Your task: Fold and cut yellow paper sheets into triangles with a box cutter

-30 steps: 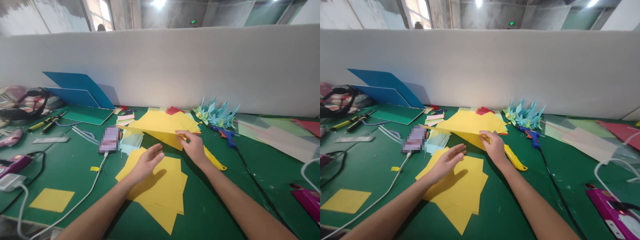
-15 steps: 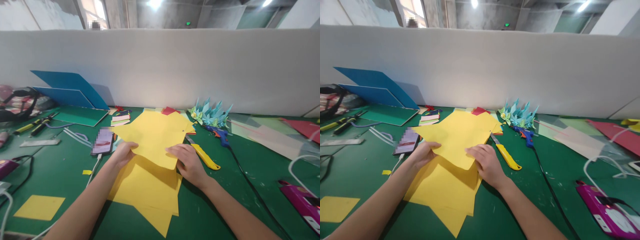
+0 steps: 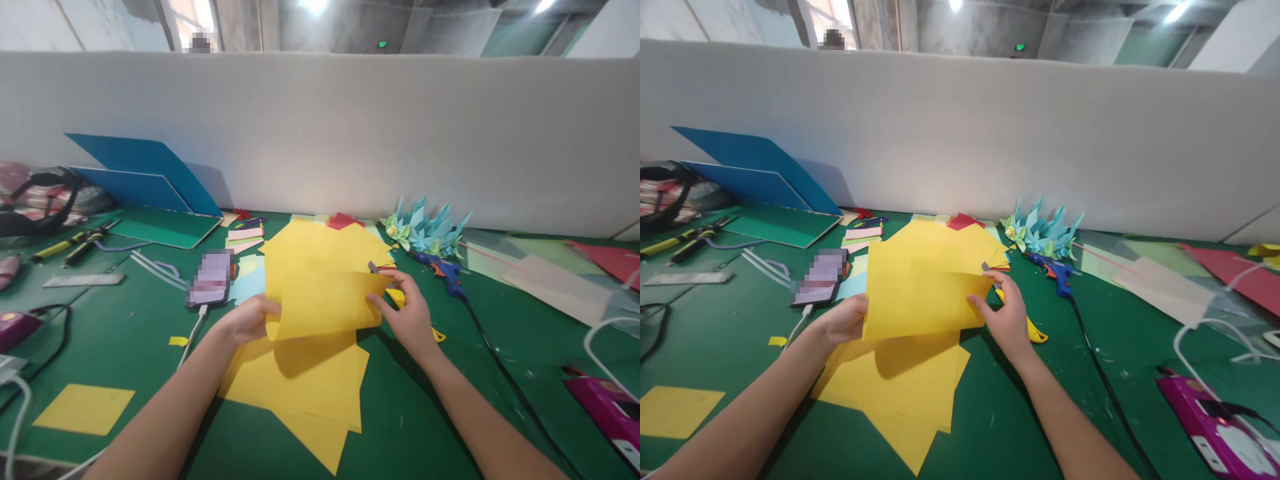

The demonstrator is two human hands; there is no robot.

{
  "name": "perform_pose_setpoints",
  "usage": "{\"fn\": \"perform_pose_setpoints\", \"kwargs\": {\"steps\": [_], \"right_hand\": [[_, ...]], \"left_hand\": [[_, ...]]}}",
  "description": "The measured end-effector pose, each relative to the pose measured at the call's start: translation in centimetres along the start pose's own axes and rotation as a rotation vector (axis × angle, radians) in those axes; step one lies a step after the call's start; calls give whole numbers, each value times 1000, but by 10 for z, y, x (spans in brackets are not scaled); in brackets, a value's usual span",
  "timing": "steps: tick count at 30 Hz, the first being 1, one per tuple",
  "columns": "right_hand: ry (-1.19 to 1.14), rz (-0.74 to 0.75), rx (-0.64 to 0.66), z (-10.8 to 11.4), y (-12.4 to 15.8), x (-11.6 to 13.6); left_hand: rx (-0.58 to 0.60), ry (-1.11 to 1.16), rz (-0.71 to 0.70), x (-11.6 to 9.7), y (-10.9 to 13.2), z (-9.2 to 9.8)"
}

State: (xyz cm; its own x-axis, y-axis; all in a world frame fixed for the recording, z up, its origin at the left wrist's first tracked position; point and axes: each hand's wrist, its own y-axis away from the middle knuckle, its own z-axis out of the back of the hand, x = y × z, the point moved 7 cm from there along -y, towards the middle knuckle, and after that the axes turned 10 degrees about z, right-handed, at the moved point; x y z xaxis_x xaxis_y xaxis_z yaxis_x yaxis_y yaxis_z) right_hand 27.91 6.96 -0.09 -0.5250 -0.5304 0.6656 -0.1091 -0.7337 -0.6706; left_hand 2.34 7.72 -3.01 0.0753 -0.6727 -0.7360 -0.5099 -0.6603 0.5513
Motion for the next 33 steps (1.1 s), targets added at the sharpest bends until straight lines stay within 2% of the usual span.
{"fn": "perform_pose_setpoints", "kwargs": {"steps": [3, 5, 8, 12, 15, 18, 23, 26, 29, 33], "right_hand": [[-239, -230, 52, -12, 7, -18], [-319, -334, 42, -15, 10, -23], [-399, -447, -16, -15, 13, -25], [-509, -573, -2, -20, 17, -23], [-541, -602, -6, -19, 18, -21], [-591, -637, 52, -23, 18, -20], [-613, -660, 40, -20, 17, -20], [-574, -645, 35, -16, 15, -19], [-539, -632, 99, -17, 15, -17], [-483, -546, 226, -23, 13, -9]], "left_hand": [[164, 10, 33, 7, -2, -11], [255, 2, 51, 12, -3, -17], [301, -22, 45, 16, -3, -19], [315, -145, 45, 15, 4, -28], [295, -243, 49, 12, 10, -34], [304, -307, 60, 10, 13, -38], [278, -312, 31, 11, 11, -32], [190, -156, -8, 4, 6, -22], [44, -17, -45, -7, 2, -8], [-14, -82, -47, -14, -1, -3]]}}
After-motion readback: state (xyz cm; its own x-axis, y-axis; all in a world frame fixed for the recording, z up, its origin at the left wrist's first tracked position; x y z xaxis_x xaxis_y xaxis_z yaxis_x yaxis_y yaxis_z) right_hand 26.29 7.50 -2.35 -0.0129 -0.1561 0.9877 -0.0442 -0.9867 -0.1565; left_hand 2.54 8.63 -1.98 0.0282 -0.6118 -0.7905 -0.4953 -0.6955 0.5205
